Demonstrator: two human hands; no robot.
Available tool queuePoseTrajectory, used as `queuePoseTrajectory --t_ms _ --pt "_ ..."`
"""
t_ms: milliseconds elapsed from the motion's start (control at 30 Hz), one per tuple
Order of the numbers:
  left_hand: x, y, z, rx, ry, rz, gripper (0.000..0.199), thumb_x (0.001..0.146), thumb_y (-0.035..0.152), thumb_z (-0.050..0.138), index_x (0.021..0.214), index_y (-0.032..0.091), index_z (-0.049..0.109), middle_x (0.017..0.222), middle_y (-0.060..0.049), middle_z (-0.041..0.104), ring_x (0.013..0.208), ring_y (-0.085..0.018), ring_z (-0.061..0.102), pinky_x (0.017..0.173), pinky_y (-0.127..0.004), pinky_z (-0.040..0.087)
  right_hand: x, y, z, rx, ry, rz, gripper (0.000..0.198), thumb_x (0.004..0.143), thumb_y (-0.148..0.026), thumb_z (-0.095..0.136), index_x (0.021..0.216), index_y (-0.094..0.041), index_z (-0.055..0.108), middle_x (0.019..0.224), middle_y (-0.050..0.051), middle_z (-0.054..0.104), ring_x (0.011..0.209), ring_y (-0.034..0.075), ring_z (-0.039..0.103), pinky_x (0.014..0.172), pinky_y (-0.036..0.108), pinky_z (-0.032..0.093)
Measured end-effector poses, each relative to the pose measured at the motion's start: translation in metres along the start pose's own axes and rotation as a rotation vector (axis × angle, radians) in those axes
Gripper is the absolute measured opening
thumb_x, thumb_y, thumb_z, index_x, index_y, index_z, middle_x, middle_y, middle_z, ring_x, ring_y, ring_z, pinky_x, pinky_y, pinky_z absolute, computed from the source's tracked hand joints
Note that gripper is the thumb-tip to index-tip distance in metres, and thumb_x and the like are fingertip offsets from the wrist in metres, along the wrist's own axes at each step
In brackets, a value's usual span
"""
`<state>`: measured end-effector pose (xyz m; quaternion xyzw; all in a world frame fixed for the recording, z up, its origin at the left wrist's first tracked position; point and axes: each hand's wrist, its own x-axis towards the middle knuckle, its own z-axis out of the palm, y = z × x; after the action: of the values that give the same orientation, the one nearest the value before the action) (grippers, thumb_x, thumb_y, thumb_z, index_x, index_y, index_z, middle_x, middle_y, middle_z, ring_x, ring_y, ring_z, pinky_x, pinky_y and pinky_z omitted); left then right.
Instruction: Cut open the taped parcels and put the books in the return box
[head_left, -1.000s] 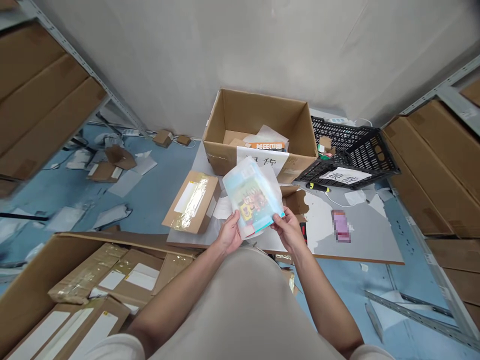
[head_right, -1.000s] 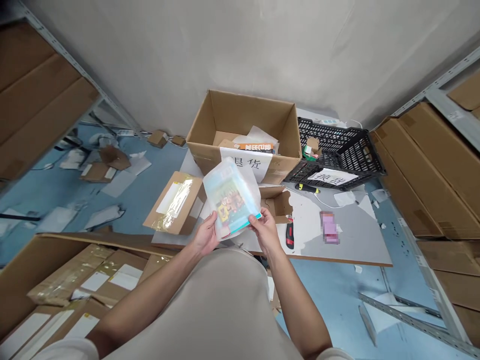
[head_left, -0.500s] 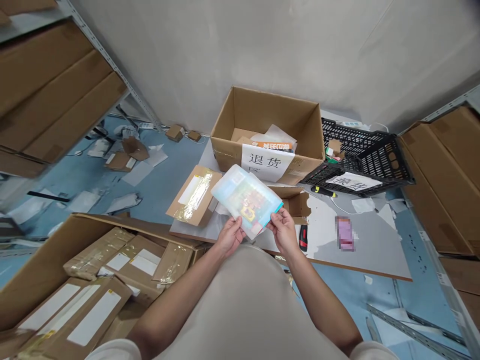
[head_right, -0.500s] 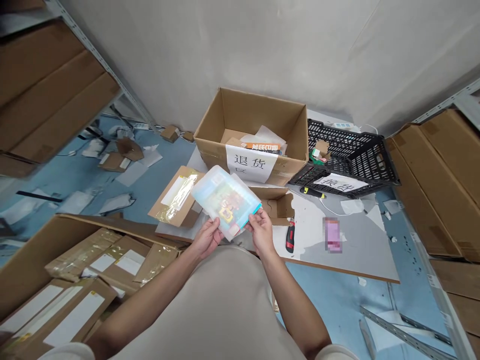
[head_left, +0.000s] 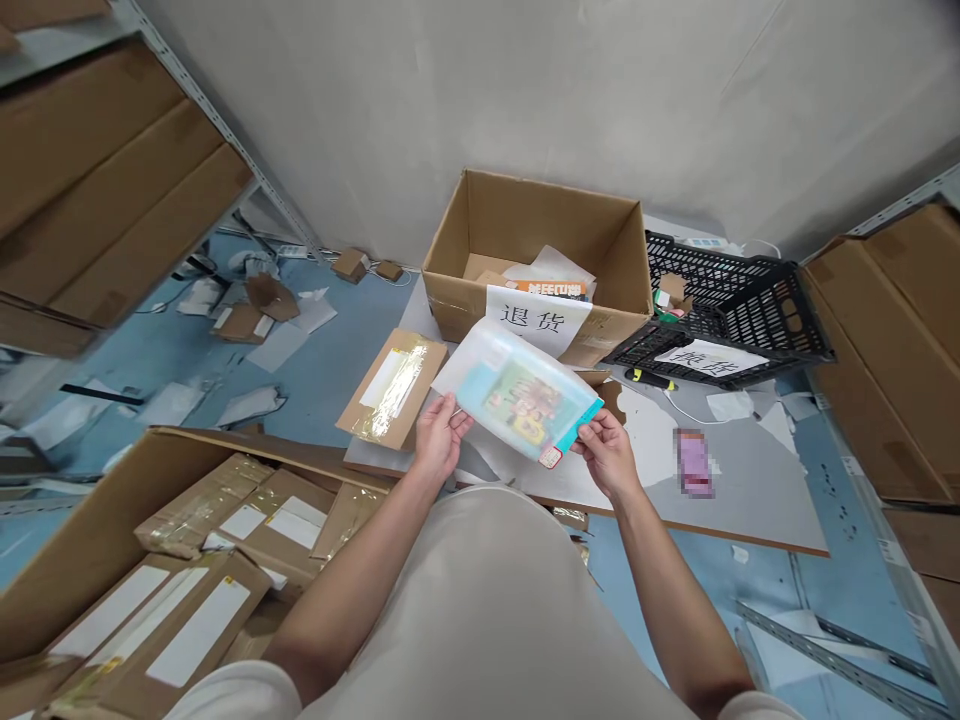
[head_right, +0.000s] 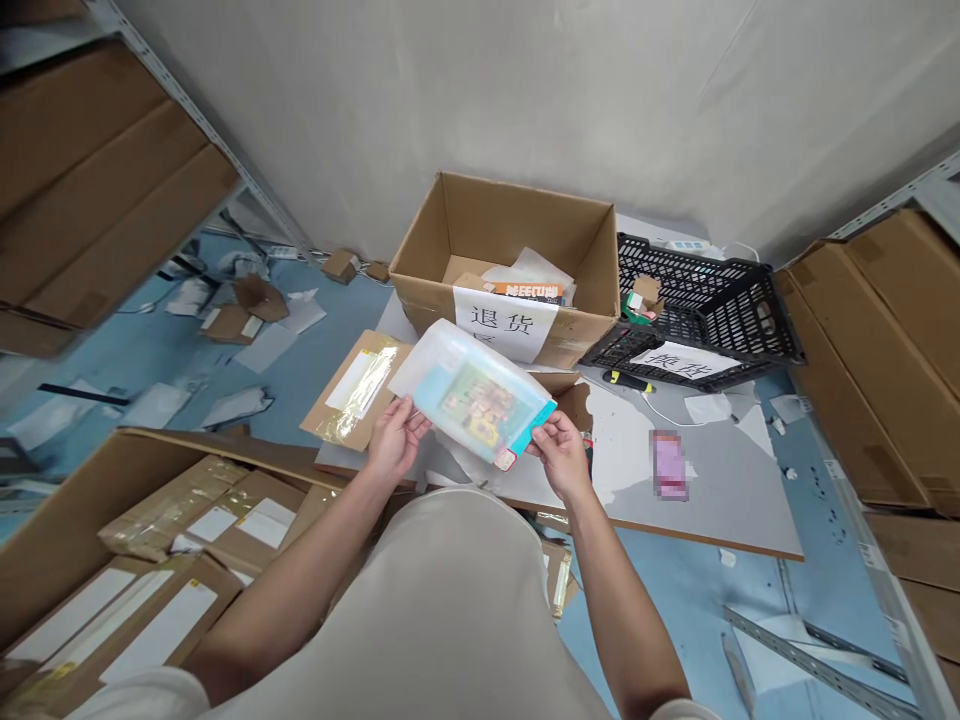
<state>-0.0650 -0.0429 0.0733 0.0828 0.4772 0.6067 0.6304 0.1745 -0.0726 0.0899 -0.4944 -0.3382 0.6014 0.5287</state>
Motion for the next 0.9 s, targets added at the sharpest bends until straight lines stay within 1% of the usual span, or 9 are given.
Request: queuePoseTrajectory --t_ms 100,200,300,400,533,633,733,800,900 --pt "0.008 -0.004 -0.006 0.034 0.041 0.002 0.024 0.067 0.031 0.072 0.078 0.017 0.056 0.073 0.0 0.066 0.06 -0.009 0.063 0.061 -0.022 0.05 -0.004 0.004 -0.011 -0.054 0.03 -0.008 0.029 0.068 -0.039 0.074 0.084 -0.025 0.055 0.067 -0.006 0.063 0.059 0.01 0.06 0.062 0.026 0.054" --pt "0.024 -0.005 -0.024 0.192 0.18 0.117 0.018 0.075 0.033 0.063 0.081 0.017 0.057 0.074 -0.002 0.066 0.063 -0.012 0.064 0.064 -0.026 0.051 -0.006 0.0 -0.026 -0.126 0.078 -0.037 0.029 0.069 -0.04 0.073 0.086 -0.024 0.055 0.072 -0.004 0.064 0.063 0.011 0.06 0.061 0.026 0.053" --pt "0.042 0.003 -0.051 0.683 0.252 0.386 0.014 0.079 0.028 0.056 0.085 0.017 0.062 0.083 -0.007 0.069 0.08 -0.019 0.066 0.078 -0.034 0.05 -0.01 -0.013 -0.045 -0.196 0.126 -0.029 0.029 0.069 -0.039 0.073 0.088 -0.023 0.057 0.073 -0.002 0.064 0.06 0.012 0.058 0.055 0.024 0.05" --pt "0.055 0.013 -0.073 1.226 0.159 0.616 0.021 0.078 0.016 0.053 0.093 0.018 0.066 0.11 -0.012 0.066 0.105 -0.026 0.06 0.094 -0.039 0.043 -0.013 -0.027 -0.063 -0.219 0.234 -0.039 0.032 0.067 -0.038 0.073 0.09 -0.023 0.057 0.071 -0.002 0.062 0.053 0.01 0.054 0.045 0.02 0.044" --pt "0.061 0.018 -0.075 1.658 0.033 0.615 0.033 0.076 0.007 0.044 0.1 0.015 0.065 0.129 -0.017 0.054 0.12 -0.031 0.05 0.096 -0.047 0.04 -0.014 -0.039 -0.071 -0.19 0.34 -0.136 0.053 0.066 -0.031 0.073 0.113 -0.03 0.049 0.068 -0.006 0.061 0.045 0.008 0.047 0.039 0.017 0.034" --pt "0.051 0.02 -0.064 1.741 -0.013 0.662 0.041 0.075 0.008 0.044 0.114 0.005 0.058 0.137 -0.024 0.043 0.133 -0.036 0.03 0.104 -0.053 0.029 -0.011 -0.044 -0.066 -0.154 0.369 -0.196 0.056 0.066 -0.027 0.071 0.117 -0.032 0.048 0.066 -0.007 0.058 0.048 0.009 0.047 0.045 0.019 0.039" --pt "0.022 0.025 -0.049 1.595 0.026 0.776 0.06 0.077 0.019 0.052 0.133 0.001 0.04 0.148 -0.027 0.021 0.139 -0.041 0.005 0.108 -0.06 0.01 -0.01 -0.051 -0.058 -0.136 0.412 -0.189 0.028 0.066 -0.026 0.066 0.094 -0.025 0.063 0.071 -0.003 0.059 0.054 0.01 0.05 0.051 0.022 0.042" --pt "-0.002 0.027 -0.035 1.45 -0.142 0.854 0.075 0.072 0.031 0.063 0.138 0.006 0.035 0.151 -0.022 0.013 0.139 -0.04 0.0 0.109 -0.06 0.003 -0.011 -0.057 -0.049 -0.132 0.423 -0.144 0.016 0.065 -0.024 0.064 0.081 -0.022 0.065 0.072 -0.002 0.06 0.053 0.01 0.05 0.051 0.024 0.042" --pt "-0.031 0.02 -0.007 1.237 -0.683 0.776 0.075 0.065 0.032 0.072 0.134 0.016 0.045 0.146 -0.015 0.033 0.137 -0.037 0.022 0.112 -0.052 0.007 -0.013 -0.07 -0.03 -0.163 0.341 -0.059 0.012 0.064 -0.023 0.063 0.076 -0.021 0.065 0.063 -0.002 0.057 0.047 0.01 0.047 0.046 0.024 0.041"
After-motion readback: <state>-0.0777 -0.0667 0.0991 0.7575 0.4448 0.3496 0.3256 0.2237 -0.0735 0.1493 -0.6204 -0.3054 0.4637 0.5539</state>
